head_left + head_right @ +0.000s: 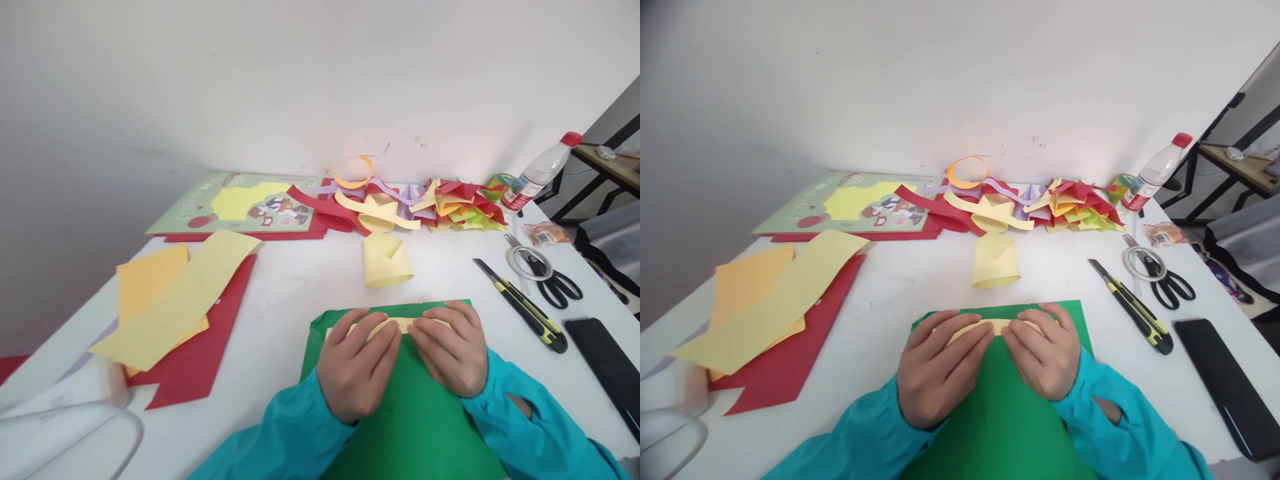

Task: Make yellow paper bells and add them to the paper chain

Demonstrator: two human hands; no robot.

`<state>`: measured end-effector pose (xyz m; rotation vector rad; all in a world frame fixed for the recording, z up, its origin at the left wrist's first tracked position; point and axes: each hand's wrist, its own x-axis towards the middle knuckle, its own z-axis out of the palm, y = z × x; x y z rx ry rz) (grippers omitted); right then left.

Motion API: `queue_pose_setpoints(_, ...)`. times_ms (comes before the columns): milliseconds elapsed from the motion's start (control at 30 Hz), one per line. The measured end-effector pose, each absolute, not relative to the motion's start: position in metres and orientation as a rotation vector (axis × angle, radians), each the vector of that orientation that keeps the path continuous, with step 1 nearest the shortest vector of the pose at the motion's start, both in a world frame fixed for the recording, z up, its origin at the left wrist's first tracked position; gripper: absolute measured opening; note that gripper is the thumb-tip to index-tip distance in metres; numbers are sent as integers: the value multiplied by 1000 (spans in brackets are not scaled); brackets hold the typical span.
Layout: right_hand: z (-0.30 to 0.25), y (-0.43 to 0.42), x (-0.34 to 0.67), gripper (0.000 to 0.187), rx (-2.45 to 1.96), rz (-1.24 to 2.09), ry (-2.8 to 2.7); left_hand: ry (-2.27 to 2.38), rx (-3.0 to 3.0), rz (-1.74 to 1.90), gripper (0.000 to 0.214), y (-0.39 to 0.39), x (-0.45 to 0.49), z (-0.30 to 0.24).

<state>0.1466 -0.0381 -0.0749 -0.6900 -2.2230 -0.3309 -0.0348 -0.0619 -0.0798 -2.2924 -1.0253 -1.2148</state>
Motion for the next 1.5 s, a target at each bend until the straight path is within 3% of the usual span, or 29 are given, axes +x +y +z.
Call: queue_pose_setpoints(1500, -70, -7, 193, 30, -977, -544, -1819, -1075, -2024, -1180, 23, -37, -83, -57)
